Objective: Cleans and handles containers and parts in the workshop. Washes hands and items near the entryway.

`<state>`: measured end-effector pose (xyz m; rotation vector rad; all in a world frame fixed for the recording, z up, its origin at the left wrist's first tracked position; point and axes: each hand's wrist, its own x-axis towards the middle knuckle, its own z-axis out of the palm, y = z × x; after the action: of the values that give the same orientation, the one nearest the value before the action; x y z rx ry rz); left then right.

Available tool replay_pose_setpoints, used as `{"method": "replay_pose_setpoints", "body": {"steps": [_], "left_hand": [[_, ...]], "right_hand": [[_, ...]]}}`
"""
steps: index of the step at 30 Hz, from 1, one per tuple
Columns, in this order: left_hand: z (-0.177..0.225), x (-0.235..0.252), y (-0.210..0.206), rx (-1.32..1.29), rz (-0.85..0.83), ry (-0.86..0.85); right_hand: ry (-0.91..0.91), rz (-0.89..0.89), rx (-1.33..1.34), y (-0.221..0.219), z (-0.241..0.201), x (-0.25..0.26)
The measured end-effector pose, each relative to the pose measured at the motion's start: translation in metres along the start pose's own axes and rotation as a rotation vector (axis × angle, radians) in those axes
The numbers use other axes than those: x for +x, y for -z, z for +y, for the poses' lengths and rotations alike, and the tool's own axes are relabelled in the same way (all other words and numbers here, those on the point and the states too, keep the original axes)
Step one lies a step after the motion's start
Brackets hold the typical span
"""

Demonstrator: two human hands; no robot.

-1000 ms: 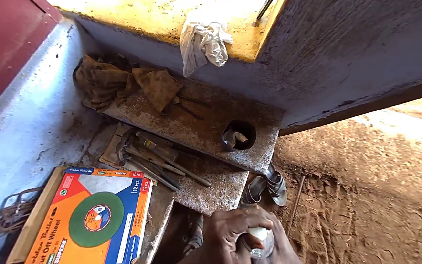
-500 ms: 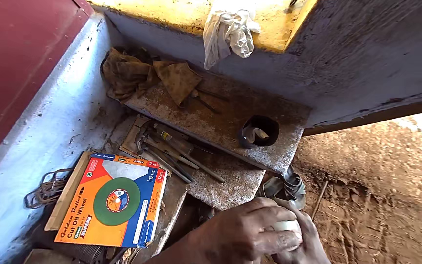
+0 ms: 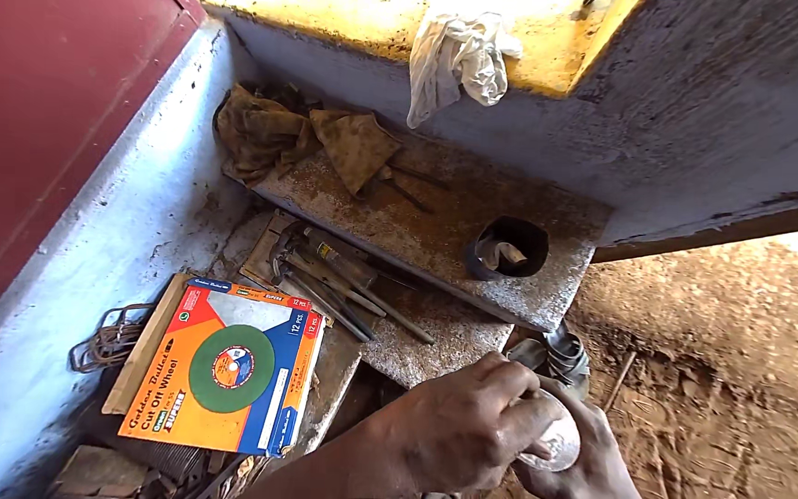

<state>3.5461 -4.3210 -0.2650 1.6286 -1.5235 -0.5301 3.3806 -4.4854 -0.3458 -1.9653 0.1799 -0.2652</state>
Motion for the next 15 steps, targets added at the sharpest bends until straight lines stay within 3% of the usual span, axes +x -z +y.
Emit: {"method": "replay_pose_setpoints", "body": {"steps": [8,15], "left_hand": [[-0.005,-0.010,-0.033,0.112,0.342,0.172],[-0.007,-0.006,-0.035,0.164,0.443,0.332]], "right_hand": [[0.024,0.106,-0.066,-0.010,0.006,0.006],[-0.002,0.094,-0.205,-0.009,0.006,0.017]]}}
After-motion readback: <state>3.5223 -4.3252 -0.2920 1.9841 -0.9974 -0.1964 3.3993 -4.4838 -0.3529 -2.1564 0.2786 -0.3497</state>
